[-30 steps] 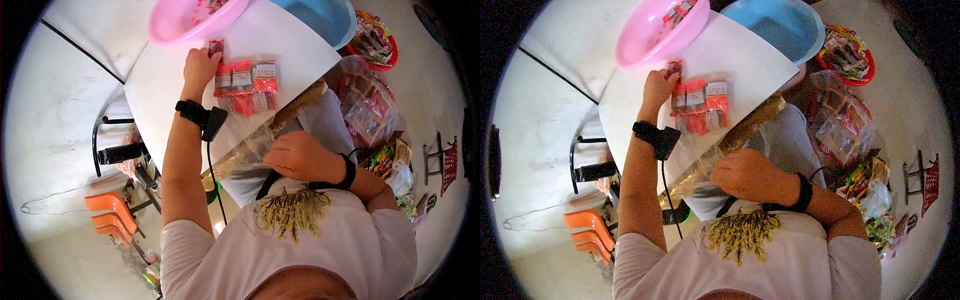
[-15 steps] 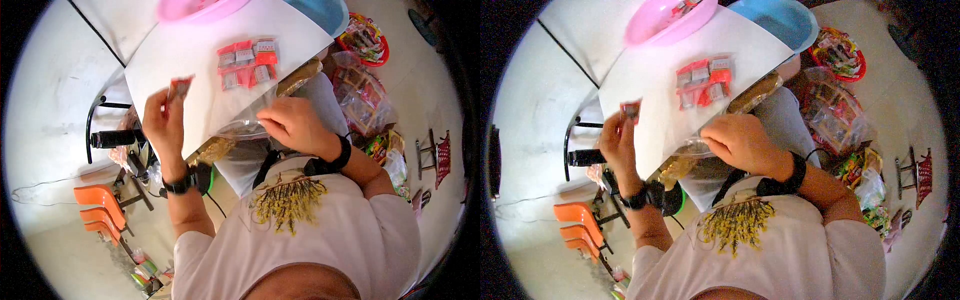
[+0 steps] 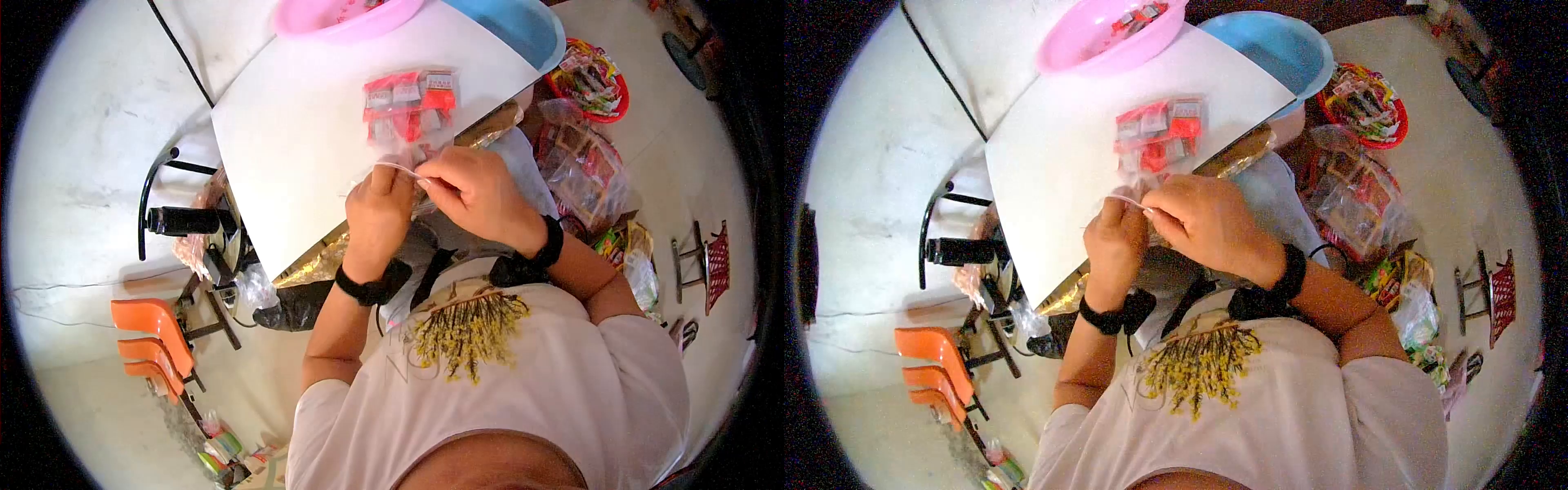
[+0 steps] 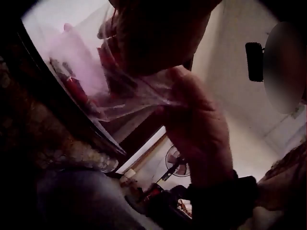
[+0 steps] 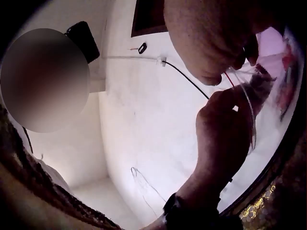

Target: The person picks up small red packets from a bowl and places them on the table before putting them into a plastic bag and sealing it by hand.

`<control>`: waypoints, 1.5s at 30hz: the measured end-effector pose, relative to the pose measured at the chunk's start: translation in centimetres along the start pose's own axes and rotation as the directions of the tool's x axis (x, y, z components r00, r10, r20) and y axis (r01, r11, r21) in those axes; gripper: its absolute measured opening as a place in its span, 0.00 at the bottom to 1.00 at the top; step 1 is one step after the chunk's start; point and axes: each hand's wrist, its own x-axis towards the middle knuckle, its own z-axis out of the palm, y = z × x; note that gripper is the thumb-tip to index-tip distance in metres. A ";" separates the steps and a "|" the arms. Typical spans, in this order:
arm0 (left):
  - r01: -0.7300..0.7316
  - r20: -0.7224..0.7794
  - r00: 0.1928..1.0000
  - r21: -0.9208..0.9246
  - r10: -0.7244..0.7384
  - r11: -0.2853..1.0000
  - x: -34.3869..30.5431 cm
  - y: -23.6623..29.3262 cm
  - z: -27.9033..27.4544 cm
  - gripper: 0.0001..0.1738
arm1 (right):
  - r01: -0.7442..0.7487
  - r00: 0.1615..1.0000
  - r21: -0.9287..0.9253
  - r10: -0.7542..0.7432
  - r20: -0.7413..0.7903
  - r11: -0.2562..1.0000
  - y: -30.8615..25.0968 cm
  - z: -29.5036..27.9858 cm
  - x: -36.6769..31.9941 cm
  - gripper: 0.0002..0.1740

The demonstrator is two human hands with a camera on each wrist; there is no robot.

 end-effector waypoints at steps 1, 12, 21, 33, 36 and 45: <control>0.004 -0.042 0.999 -0.037 -0.006 0.999 0.6 0.0 0.5 0.12 | 0.002 1.000 -0.002 -0.002 -0.001 1.000 0.0 0.0 0.0 0.06; 0.115 -0.067 0.991 0.033 -0.113 0.993 3.4 -2.2 6.2 0.08 | 0.008 0.997 0.004 -0.008 0.080 1.000 0.7 0.3 -0.3 0.08; 0.017 0.002 1.000 0.206 -0.018 0.978 3.5 -2.4 6.4 0.31 | 0.050 0.995 0.016 -0.051 0.084 0.999 0.7 1.0 -0.4 0.08; -0.006 0.003 1.000 0.123 0.005 0.992 -0.9 -0.6 0.2 0.19 | 0.031 0.987 -0.082 -0.017 0.159 0.996 0.5 0.9 -1.7 0.09; 0.102 0.025 0.994 0.048 -0.103 0.994 -3.2 -0.7 -2.4 0.14 | -0.018 0.985 -0.067 0.030 0.172 0.998 0.4 1.0 -2.3 0.11; -0.063 0.006 0.998 0.332 0.065 0.941 -4.0 -3.8 -3.0 0.17 | 0.312 0.947 -0.302 -0.271 0.173 0.901 -0.2 0.9 -3.1 0.13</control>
